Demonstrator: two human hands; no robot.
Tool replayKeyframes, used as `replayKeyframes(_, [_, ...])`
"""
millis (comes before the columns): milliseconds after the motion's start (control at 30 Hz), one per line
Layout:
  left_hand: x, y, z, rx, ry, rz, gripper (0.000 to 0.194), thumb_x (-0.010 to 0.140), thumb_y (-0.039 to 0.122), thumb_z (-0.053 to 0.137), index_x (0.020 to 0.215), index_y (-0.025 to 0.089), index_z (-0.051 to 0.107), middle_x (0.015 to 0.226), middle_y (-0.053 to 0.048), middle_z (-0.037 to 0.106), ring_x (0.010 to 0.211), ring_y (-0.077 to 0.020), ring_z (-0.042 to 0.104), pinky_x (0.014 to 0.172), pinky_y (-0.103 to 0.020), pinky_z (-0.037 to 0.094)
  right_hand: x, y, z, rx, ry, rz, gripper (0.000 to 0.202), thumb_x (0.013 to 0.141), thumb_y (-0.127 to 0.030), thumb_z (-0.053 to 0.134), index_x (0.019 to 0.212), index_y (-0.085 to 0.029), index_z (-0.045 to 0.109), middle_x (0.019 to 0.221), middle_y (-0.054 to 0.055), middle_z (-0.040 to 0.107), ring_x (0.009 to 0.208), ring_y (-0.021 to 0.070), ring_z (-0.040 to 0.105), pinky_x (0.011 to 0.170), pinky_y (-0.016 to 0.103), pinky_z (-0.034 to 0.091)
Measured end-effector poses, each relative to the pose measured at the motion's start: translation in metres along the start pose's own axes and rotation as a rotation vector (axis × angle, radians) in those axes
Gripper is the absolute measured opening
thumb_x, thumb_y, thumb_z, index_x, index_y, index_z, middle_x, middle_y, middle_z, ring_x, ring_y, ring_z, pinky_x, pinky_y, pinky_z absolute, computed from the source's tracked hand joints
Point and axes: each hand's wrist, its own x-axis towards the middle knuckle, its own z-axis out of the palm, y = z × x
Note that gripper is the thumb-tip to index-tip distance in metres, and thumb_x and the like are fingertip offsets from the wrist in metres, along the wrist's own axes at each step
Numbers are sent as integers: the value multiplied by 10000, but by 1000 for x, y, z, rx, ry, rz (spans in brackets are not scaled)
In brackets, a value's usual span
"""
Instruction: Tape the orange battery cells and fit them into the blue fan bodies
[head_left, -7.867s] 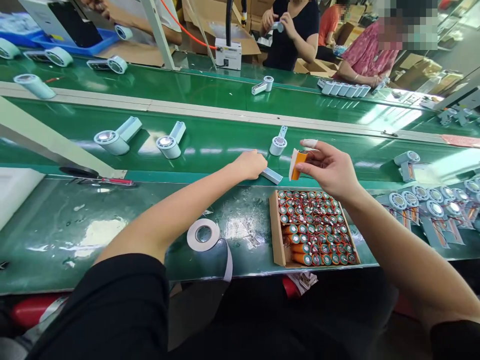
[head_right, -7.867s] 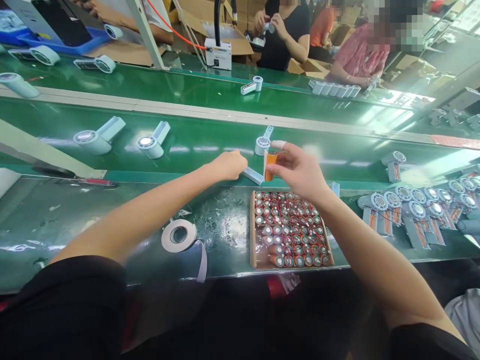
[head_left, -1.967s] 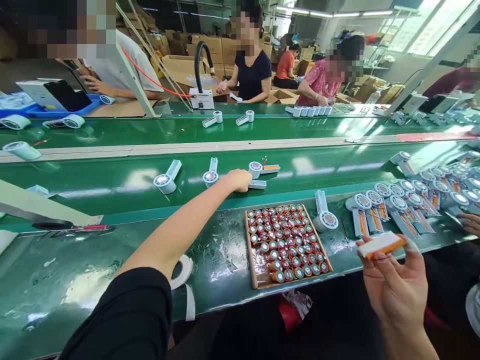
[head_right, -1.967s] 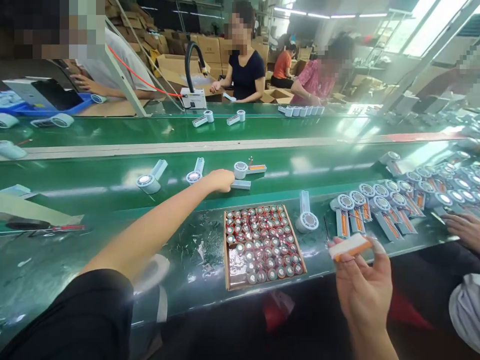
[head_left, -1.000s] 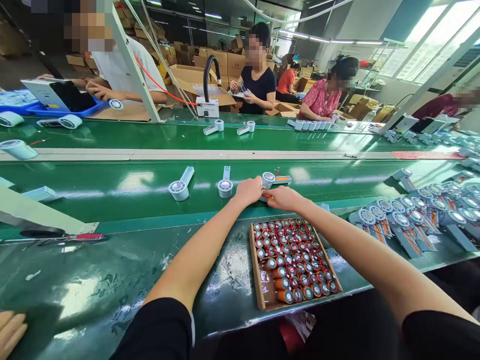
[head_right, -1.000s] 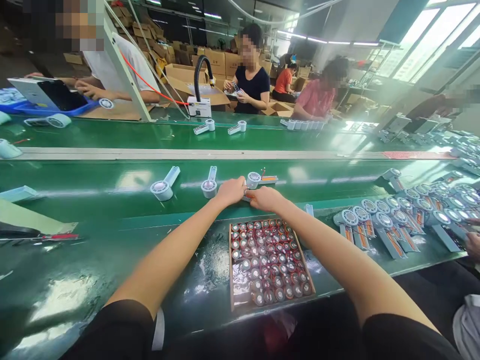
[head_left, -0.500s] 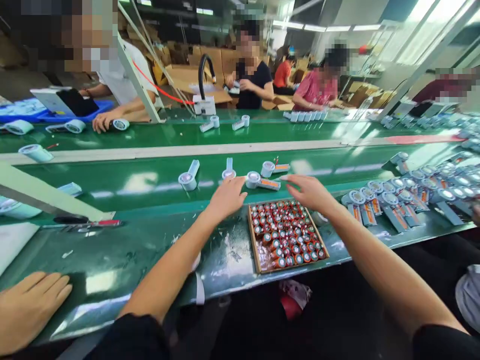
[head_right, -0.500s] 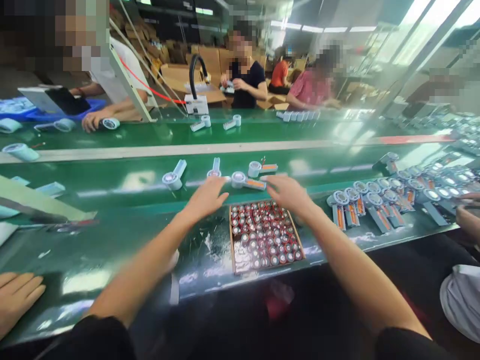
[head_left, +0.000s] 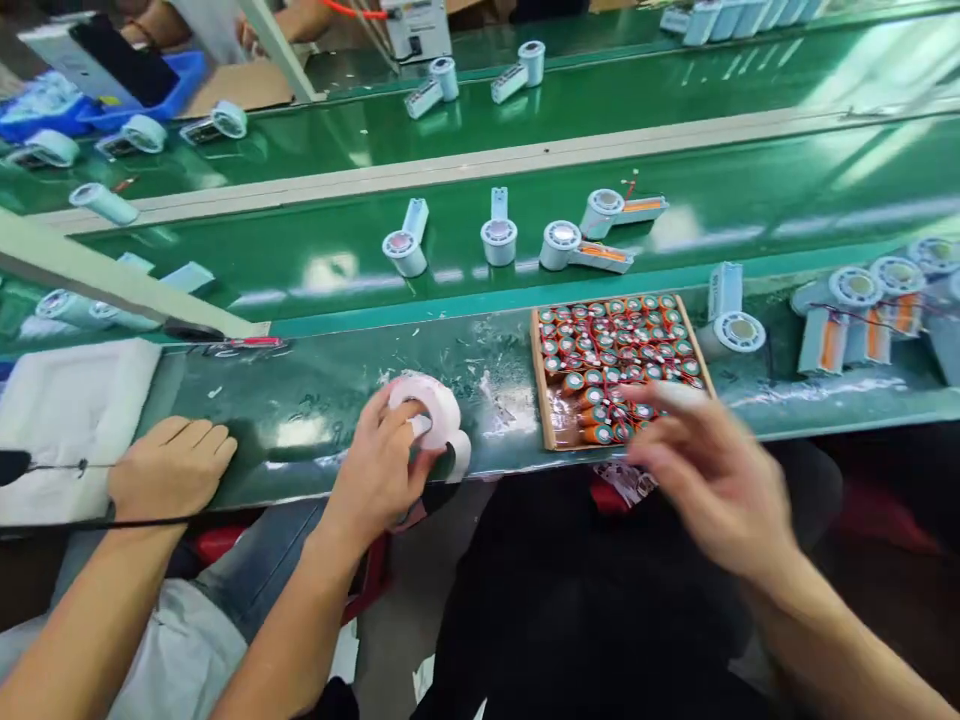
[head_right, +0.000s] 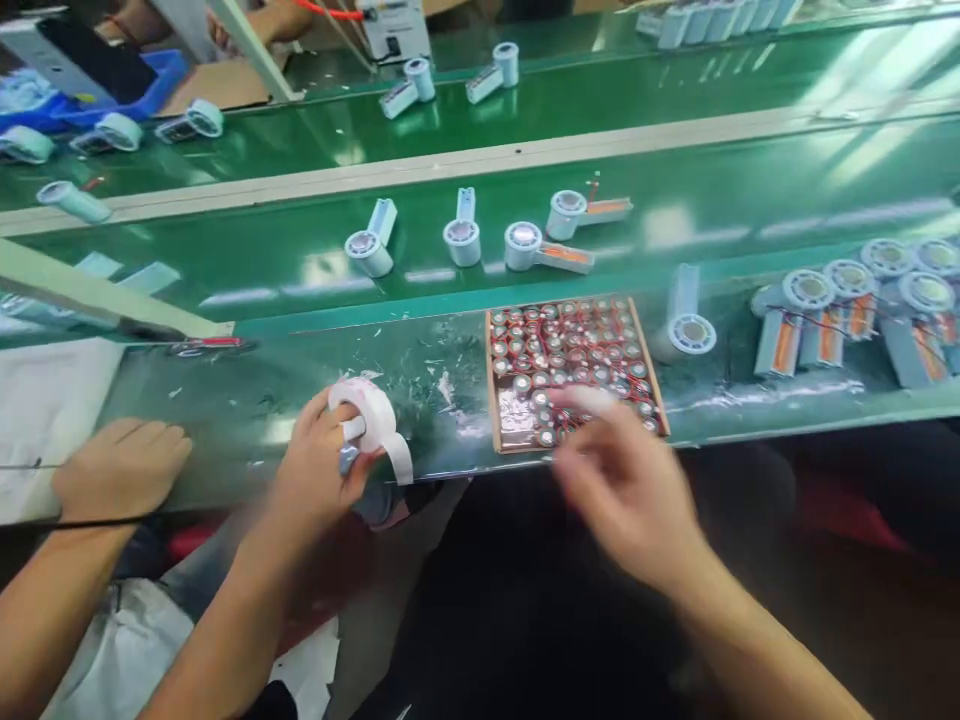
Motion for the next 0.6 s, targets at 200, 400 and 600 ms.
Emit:
replayKeyframes(200, [30,24,-7,-76,4,120,235,885,104,612,1067,248,651,1187,-84,710,1280,-297,637,1124,-515,546,16,-20,83,-37,-413,24,169,1004,-344,683,923,-212,750,748,-19,721,652,127,648,609,226,464])
replayKeyframes(400, [21,1,0,-27,255,-81,270,890,104,665,1140,205,664,1320,-126,688,1267,-311,662,1052,-435,593,1,9,87,-348,-545,-175,128,1005,-260,674,907,-205,735,835,0,774,708,150,696,657,253,428])
replayKeyframes(600, [31,34,7,-45,160,198,278,894,28,615,1093,214,666,1091,-83,745,1198,-282,694,1068,-446,582,33,-10,70,-306,-378,-60,331,944,-515,762,898,-198,681,743,-33,731,597,110,616,583,241,371])
